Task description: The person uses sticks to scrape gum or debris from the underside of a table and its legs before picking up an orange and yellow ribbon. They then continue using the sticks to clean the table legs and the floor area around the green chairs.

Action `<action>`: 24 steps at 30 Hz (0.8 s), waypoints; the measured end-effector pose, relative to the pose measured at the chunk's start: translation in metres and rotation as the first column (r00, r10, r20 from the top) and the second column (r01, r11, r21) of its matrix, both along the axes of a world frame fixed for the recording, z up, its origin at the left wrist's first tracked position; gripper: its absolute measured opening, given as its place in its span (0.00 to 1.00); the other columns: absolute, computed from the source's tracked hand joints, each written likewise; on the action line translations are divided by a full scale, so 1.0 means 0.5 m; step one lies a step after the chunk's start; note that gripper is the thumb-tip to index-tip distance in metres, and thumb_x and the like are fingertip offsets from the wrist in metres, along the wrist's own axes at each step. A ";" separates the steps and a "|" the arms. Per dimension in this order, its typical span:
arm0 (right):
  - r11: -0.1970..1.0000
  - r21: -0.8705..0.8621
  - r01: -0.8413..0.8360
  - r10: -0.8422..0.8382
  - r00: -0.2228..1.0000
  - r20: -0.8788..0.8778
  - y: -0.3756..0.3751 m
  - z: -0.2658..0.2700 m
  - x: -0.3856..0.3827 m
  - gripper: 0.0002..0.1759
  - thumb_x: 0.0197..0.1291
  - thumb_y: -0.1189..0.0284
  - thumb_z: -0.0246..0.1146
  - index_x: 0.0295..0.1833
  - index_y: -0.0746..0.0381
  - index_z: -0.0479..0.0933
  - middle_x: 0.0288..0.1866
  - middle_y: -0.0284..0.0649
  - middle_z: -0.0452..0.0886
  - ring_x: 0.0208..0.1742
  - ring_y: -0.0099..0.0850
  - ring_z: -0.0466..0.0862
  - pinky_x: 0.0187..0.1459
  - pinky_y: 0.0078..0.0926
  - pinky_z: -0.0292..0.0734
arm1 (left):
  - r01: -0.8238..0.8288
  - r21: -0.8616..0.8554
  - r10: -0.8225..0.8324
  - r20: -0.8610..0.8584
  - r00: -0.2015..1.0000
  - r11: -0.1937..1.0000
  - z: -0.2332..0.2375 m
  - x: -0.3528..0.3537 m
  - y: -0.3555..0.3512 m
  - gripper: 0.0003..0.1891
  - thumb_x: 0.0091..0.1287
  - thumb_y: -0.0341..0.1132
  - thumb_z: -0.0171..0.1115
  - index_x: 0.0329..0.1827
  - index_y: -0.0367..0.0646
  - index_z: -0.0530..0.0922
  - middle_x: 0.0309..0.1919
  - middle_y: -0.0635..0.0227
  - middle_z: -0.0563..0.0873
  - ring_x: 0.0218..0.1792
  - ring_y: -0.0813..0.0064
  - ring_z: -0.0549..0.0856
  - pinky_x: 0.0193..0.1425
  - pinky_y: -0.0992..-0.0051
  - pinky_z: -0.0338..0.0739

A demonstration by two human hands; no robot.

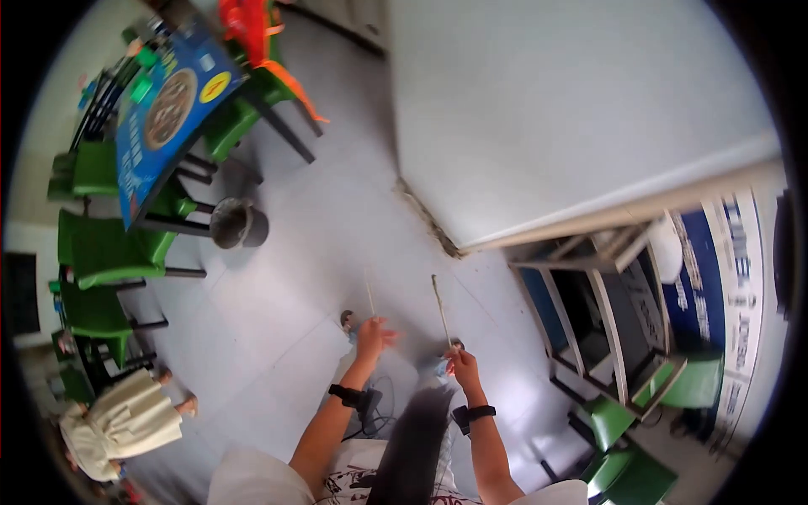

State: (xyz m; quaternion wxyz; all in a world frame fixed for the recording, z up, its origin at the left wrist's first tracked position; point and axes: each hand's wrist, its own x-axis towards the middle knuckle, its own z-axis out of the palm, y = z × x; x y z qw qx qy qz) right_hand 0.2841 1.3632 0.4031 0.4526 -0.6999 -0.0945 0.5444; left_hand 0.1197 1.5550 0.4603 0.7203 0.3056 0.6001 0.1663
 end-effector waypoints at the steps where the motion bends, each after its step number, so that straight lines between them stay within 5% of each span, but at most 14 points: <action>1: 0.999 0.022 -0.033 0.034 0.999 -0.027 0.066 -0.010 -0.025 0.15 0.66 0.68 0.47 0.35 0.67 0.74 0.17 0.35 0.74 0.17 0.21 0.74 0.20 0.16 0.69 | -0.058 0.026 0.058 0.014 0.998 0.998 -0.011 -0.047 0.047 0.15 0.69 0.43 0.45 0.44 0.37 0.69 0.23 0.60 0.82 0.16 0.73 0.79 0.16 0.82 0.67; 6: 0.960 0.185 -0.210 0.228 0.970 -0.085 0.398 -0.021 -0.165 0.08 0.63 0.71 0.51 0.35 0.65 0.71 0.19 0.32 0.73 0.19 0.19 0.73 0.22 0.15 0.69 | -0.306 0.173 0.315 -0.028 0.949 0.936 0.000 -0.270 0.270 0.13 0.69 0.41 0.45 0.43 0.39 0.70 0.25 0.59 0.83 0.16 0.77 0.79 0.16 0.85 0.64; 9: 0.926 0.182 -0.331 0.322 0.944 0.076 0.572 0.049 -0.258 0.05 0.61 0.73 0.54 0.34 0.63 0.70 0.21 0.31 0.73 0.20 0.18 0.72 0.22 0.15 0.68 | -0.400 0.246 0.440 -0.132 0.888 0.883 0.016 -0.382 0.392 0.15 0.68 0.43 0.48 0.44 0.39 0.71 0.27 0.60 0.84 0.16 0.82 0.78 0.19 0.86 0.63; 14: 0.887 0.193 -0.420 0.442 0.892 -0.089 0.750 0.086 -0.316 0.06 0.61 0.71 0.53 0.34 0.63 0.69 0.22 0.32 0.74 0.21 0.19 0.73 0.25 0.16 0.69 | -0.520 0.281 0.579 -0.198 0.791 0.807 0.017 -0.468 0.545 0.12 0.68 0.41 0.49 0.41 0.40 0.70 0.29 0.59 0.84 0.15 0.82 0.77 0.18 0.87 0.61; 20: 0.937 0.099 -0.334 0.346 0.927 -0.143 0.949 -0.047 -0.288 0.16 0.66 0.62 0.48 0.33 0.63 0.69 0.19 0.34 0.74 0.19 0.21 0.74 0.22 0.17 0.69 | -0.455 0.214 0.501 -0.282 0.818 0.864 -0.066 -0.442 0.687 0.11 0.67 0.38 0.51 0.41 0.38 0.69 0.30 0.57 0.84 0.17 0.79 0.79 0.18 0.86 0.63; 24: 0.995 -0.003 -0.099 0.097 0.983 -0.156 1.147 -0.142 -0.239 0.17 0.67 0.62 0.47 0.32 0.64 0.69 0.17 0.37 0.75 0.15 0.22 0.73 0.18 0.17 0.68 | -0.316 0.111 0.335 -0.281 0.899 0.942 -0.167 -0.387 0.817 0.09 0.67 0.36 0.51 0.40 0.37 0.69 0.29 0.56 0.84 0.17 0.76 0.81 0.16 0.85 0.66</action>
